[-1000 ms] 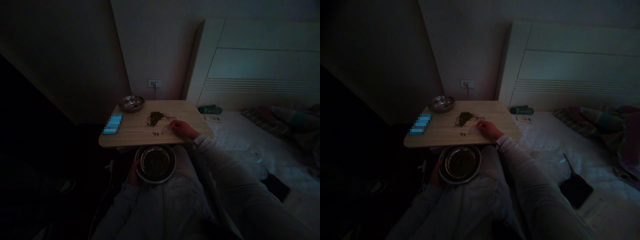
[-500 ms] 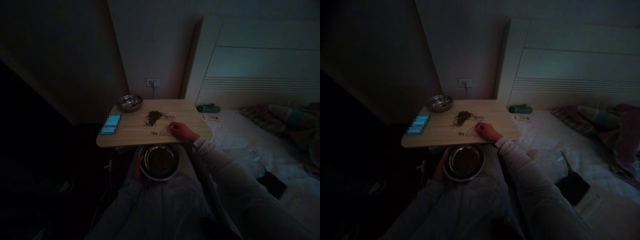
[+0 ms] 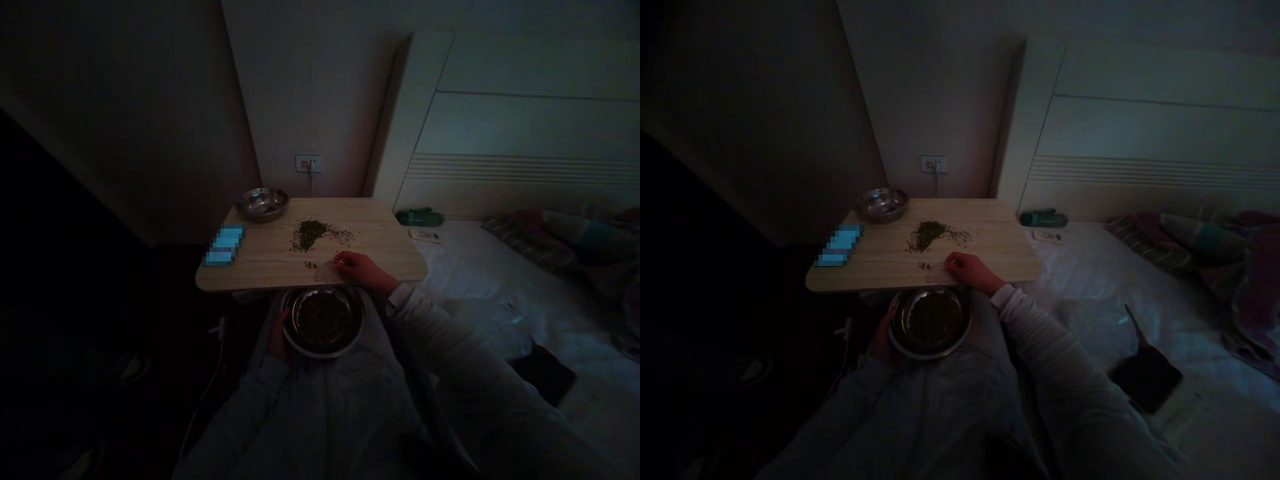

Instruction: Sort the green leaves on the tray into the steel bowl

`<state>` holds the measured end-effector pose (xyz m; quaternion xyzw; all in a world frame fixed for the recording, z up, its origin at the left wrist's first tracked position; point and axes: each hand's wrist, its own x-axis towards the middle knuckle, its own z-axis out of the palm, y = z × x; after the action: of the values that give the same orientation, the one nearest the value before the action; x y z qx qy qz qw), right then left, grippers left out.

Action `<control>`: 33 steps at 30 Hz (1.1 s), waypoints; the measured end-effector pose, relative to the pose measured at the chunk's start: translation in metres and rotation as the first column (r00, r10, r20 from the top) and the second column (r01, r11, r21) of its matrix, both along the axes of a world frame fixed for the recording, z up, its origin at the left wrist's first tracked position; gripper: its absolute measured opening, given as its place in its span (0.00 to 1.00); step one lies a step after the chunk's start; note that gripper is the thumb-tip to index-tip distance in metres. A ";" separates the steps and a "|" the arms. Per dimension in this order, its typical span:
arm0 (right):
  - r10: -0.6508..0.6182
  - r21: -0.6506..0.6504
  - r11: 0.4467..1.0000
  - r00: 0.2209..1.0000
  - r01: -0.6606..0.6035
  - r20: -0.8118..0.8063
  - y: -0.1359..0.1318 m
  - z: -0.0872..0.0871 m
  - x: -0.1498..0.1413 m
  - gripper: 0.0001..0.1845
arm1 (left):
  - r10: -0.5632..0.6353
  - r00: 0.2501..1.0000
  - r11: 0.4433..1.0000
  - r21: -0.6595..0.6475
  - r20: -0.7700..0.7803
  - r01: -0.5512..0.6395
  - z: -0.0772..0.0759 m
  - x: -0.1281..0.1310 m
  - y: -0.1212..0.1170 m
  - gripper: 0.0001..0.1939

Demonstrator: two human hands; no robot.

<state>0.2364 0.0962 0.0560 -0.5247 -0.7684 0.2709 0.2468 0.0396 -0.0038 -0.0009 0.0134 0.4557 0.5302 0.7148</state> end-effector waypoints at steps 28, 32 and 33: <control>-0.224 0.029 0.974 0.975 0.224 -0.006 0.012 -0.006 0.005 0.07 | 0.047 0.993 0.999 0.022 0.106 -0.050 -0.010 -0.007 -0.003 0.13; -0.211 0.031 0.977 0.977 0.212 -0.019 0.012 -0.006 -0.001 0.08 | 0.014 0.994 0.999 0.051 0.107 -0.019 -0.020 -0.010 -0.002 0.13; -0.212 0.030 0.977 0.977 0.213 -0.014 0.013 -0.006 -0.002 0.08 | 0.013 0.995 0.999 0.043 0.096 -0.017 -0.021 -0.011 -0.001 0.13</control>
<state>0.2345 0.1089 0.0501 -0.5985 -0.7107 0.2336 0.2866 0.0291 -0.0052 -0.0223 0.0002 0.4094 0.5454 0.7314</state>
